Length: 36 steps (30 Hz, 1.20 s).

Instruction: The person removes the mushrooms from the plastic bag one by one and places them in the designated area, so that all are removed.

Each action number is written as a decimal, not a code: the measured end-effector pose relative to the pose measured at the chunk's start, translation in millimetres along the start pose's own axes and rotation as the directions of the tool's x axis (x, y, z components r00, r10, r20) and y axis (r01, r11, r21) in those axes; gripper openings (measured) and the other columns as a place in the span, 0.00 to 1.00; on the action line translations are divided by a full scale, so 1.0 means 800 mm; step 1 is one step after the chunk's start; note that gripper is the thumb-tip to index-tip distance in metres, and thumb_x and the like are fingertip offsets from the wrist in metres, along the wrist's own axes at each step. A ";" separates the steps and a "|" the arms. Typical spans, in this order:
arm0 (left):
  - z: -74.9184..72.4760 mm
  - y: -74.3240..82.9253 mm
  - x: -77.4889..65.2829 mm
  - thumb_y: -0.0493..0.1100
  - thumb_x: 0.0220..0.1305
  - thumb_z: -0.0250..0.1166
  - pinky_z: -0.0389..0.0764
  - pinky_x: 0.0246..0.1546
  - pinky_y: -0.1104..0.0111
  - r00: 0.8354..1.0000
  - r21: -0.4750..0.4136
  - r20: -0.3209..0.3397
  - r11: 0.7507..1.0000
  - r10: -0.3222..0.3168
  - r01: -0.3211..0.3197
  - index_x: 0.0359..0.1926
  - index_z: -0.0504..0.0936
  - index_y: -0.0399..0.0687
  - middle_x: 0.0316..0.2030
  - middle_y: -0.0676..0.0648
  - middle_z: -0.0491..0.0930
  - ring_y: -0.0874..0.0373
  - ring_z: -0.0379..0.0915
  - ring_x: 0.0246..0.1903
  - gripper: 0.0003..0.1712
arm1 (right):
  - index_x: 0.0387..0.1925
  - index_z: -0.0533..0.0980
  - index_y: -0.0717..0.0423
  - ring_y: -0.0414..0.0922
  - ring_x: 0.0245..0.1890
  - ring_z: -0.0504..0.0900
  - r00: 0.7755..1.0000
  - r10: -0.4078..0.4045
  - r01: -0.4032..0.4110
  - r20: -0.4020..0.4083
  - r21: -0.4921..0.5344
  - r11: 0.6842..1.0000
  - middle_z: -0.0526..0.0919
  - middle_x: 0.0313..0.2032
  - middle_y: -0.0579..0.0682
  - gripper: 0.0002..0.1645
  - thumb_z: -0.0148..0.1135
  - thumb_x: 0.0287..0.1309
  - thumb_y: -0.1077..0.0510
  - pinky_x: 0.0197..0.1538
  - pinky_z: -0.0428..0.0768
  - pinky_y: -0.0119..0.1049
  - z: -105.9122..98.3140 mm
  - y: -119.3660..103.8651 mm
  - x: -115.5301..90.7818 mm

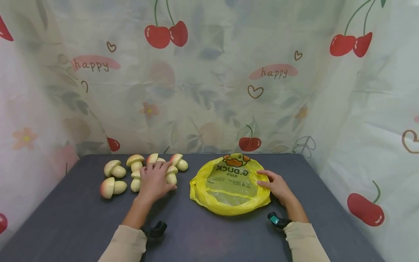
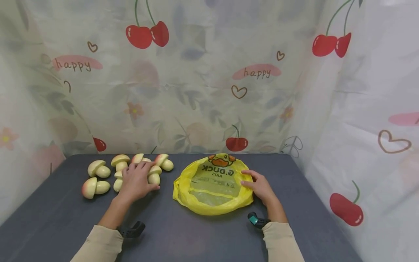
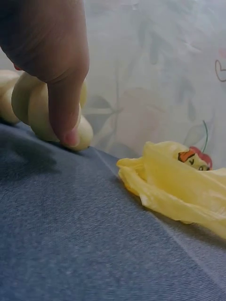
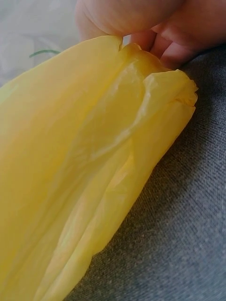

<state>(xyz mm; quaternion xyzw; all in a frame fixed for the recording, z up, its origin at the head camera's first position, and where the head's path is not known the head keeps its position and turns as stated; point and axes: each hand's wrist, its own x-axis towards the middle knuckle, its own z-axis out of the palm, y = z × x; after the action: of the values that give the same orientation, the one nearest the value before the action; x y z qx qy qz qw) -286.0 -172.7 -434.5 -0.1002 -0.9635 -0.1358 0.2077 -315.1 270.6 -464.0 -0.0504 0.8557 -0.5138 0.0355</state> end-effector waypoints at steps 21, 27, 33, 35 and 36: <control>0.012 -0.012 -0.003 0.54 0.35 0.84 0.55 0.53 0.39 1.000 0.012 -0.001 0.999 -0.030 0.030 0.66 0.71 0.52 0.57 0.40 0.70 0.36 0.59 0.56 0.53 | 0.66 0.69 0.59 0.58 0.64 0.63 1.000 0.014 -0.014 0.005 0.019 1.000 0.62 0.68 0.62 0.32 0.64 0.63 0.54 0.62 0.69 0.49 0.001 -0.003 -0.001; 0.012 -0.011 -0.002 0.54 0.36 0.83 0.54 0.53 0.39 0.999 0.004 0.009 0.999 -0.043 0.043 0.67 0.71 0.54 0.58 0.41 0.70 0.37 0.58 0.57 0.53 | 0.66 0.69 0.58 0.58 0.64 0.64 1.000 0.013 -0.013 0.004 0.001 1.000 0.62 0.68 0.62 0.33 0.65 0.63 0.52 0.62 0.69 0.50 0.001 0.000 0.000; 0.013 -0.013 -0.003 0.51 0.37 0.83 0.55 0.52 0.39 0.999 -0.009 0.002 0.999 -0.032 0.032 0.67 0.70 0.54 0.57 0.41 0.71 0.37 0.59 0.56 0.53 | 0.66 0.69 0.58 0.57 0.64 0.64 1.000 0.015 -0.015 0.002 0.018 1.000 0.62 0.68 0.62 0.33 0.65 0.62 0.52 0.60 0.71 0.47 0.001 0.002 -0.002; 0.014 -0.013 -0.002 0.51 0.37 0.83 0.55 0.52 0.39 1.000 -0.012 -0.012 1.000 -0.023 0.023 0.67 0.71 0.54 0.56 0.41 0.71 0.37 0.60 0.56 0.53 | 0.66 0.69 0.58 0.58 0.64 0.64 1.000 0.005 -0.005 0.003 0.019 1.000 0.62 0.69 0.62 0.33 0.65 0.63 0.52 0.60 0.70 0.48 0.000 0.001 -0.001; 0.014 -0.013 -0.001 0.50 0.37 0.83 0.56 0.51 0.40 1.000 -0.014 -0.017 1.000 -0.019 0.019 0.67 0.71 0.54 0.56 0.41 0.71 0.37 0.60 0.55 0.53 | 0.66 0.69 0.58 0.58 0.64 0.64 1.000 0.004 -0.004 0.003 0.018 1.000 0.62 0.69 0.62 0.33 0.65 0.63 0.52 0.61 0.70 0.48 0.000 0.001 -0.001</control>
<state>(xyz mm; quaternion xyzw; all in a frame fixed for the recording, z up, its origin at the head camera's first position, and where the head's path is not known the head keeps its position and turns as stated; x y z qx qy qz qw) -291.9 -179.4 -447.6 -0.0914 -0.9616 -0.1450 0.2142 -314.4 271.4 -464.7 -0.0491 0.8510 -0.5214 0.0381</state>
